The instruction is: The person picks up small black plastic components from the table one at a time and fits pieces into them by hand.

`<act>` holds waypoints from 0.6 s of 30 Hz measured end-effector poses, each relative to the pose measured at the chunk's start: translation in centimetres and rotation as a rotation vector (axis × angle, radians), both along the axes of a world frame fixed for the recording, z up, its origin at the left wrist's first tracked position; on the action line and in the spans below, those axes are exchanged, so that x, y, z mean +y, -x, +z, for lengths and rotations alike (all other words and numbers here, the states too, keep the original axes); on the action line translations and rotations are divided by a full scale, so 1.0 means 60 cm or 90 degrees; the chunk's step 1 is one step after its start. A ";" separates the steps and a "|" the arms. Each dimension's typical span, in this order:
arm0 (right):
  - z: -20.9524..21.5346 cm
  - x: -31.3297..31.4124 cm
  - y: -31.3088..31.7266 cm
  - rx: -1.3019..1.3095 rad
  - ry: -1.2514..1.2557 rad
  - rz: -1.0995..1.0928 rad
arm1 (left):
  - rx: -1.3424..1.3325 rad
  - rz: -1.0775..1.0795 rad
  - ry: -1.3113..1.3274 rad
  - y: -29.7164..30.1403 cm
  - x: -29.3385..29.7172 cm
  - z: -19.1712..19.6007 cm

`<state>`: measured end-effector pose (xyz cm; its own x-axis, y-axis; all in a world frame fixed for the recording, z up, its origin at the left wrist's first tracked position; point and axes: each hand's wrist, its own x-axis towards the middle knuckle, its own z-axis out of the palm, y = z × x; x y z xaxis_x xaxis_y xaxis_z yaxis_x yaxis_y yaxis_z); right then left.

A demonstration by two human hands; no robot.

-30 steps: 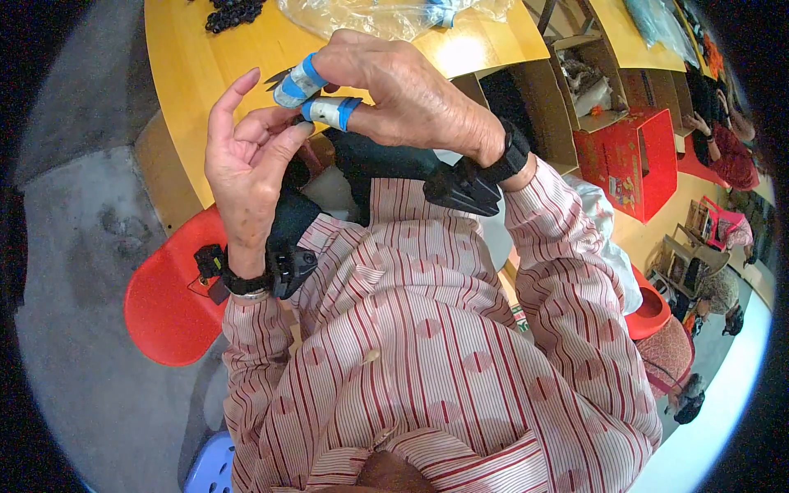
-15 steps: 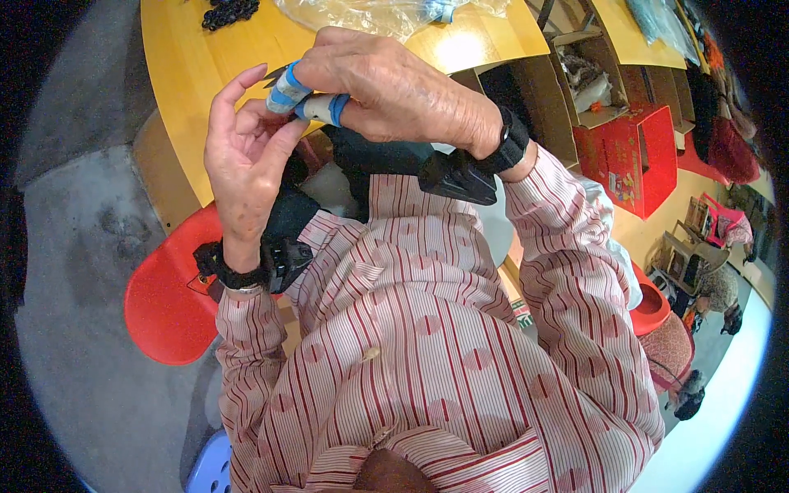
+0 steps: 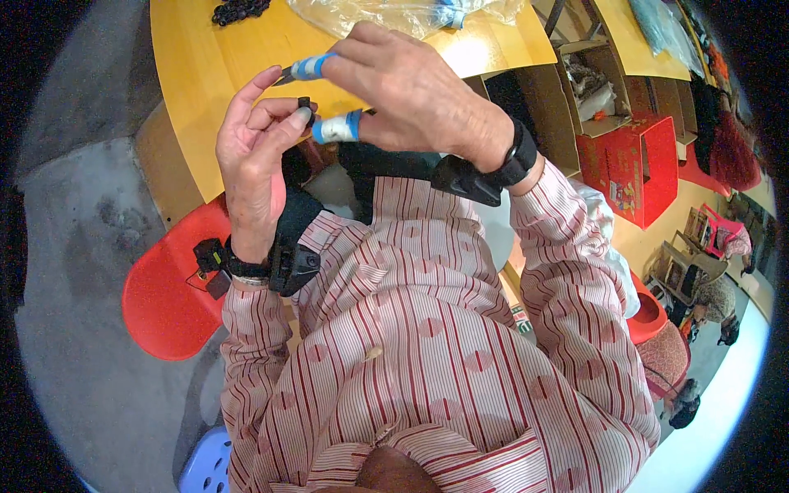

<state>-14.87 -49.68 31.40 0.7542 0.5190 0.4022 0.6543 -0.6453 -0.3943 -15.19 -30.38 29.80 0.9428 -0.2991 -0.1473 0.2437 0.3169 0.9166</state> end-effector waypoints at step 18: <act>-0.020 0.014 0.011 -0.116 0.144 -0.019 | 0.031 -0.037 -0.003 0.000 -0.012 0.009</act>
<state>-15.50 -48.85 30.18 0.6970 0.5889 0.4091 0.6800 -0.7240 -0.1164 -15.21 -31.12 30.31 0.9157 -0.3516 -0.1944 0.3060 0.2971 0.9045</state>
